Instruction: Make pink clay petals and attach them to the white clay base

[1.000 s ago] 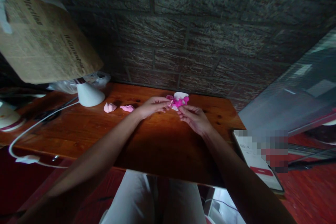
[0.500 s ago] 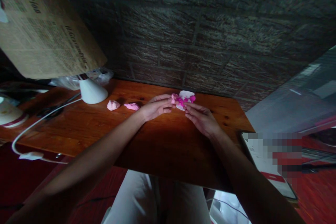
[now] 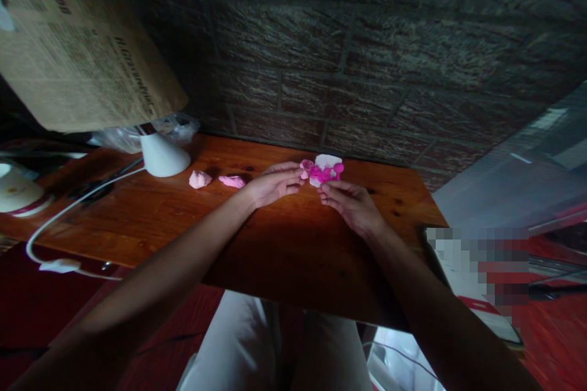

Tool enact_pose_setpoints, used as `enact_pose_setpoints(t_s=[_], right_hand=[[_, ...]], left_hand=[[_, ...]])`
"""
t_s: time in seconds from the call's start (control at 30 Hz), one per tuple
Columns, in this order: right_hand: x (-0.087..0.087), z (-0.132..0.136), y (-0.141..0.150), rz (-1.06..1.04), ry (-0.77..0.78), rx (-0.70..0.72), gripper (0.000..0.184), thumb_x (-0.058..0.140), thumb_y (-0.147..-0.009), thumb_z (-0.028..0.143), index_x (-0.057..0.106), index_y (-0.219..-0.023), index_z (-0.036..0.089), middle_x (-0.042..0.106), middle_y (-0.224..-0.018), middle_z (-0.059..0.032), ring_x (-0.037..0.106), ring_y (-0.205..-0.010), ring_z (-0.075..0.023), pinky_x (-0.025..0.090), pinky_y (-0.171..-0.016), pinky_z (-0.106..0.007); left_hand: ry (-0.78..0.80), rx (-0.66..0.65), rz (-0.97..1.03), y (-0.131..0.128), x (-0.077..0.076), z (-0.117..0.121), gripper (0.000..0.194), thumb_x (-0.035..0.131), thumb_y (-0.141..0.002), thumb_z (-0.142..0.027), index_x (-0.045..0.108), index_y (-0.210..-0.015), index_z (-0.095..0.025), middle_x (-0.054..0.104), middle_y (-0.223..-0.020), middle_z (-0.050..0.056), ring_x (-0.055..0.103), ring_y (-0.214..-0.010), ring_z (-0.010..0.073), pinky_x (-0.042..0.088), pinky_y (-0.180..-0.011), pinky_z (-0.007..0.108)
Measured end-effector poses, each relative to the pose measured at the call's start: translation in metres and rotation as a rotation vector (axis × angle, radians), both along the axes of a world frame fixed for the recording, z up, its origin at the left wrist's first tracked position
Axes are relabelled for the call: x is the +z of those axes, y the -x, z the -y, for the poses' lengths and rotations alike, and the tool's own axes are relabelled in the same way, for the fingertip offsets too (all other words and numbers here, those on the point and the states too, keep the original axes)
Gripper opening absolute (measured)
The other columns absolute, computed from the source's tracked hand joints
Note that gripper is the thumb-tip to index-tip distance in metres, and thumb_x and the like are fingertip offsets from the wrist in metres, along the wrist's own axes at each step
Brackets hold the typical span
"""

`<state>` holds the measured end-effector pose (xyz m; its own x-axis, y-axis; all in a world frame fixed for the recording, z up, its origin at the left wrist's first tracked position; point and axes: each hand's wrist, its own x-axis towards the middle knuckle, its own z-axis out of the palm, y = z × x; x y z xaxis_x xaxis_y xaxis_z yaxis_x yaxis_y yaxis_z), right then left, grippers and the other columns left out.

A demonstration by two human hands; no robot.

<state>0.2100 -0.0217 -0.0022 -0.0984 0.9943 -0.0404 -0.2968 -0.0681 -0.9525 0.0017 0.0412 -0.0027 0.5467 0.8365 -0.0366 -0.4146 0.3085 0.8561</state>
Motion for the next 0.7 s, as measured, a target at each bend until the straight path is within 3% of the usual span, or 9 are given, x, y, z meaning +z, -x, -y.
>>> enact_pose_setpoints(t_s=[0.13, 0.43, 0.7], right_hand=[[0.0012, -0.0006, -0.0009, -0.039, 0.008, -0.014, 0.036, 0.099, -0.051, 0.039, 0.083, -0.08, 0.024, 0.081, -0.085, -0.0036, 0.073, -0.081, -0.0159, 0.059, -0.083, -0.033], [0.0024, 0.0017, 0.001, -0.057, 0.038, -0.071, 0.039, 0.101, -0.046, 0.037, 0.083, -0.078, 0.024, 0.079, -0.074, -0.0009, 0.066, -0.061, -0.0098, 0.055, -0.064, -0.025], [-0.0019, -0.0001, 0.0017, -0.043, 0.008, -0.021, 0.039, 0.101, -0.047, 0.04, 0.083, -0.078, 0.024, 0.081, -0.087, -0.0035, 0.074, -0.087, -0.0175, 0.057, -0.097, -0.037]], left_hand=[[-0.001, 0.002, -0.017, -0.0006, -0.0022, -0.0002, 0.024, 0.092, -0.071, -0.023, 0.076, -0.086, -0.013, 0.075, -0.086, 0.004, 0.068, -0.078, 0.0108, 0.049, -0.068, 0.02], [-0.009, 0.001, -0.045, -0.0012, -0.0052, 0.0007, 0.027, 0.093, -0.07, -0.022, 0.078, -0.09, -0.014, 0.076, -0.088, 0.005, 0.068, -0.08, 0.0108, 0.051, -0.072, 0.021], [0.002, 0.027, -0.072, -0.0002, -0.0034, -0.0007, 0.031, 0.096, -0.066, -0.024, 0.079, -0.09, -0.014, 0.077, -0.086, 0.004, 0.069, -0.077, 0.01, 0.052, -0.068, 0.019]])
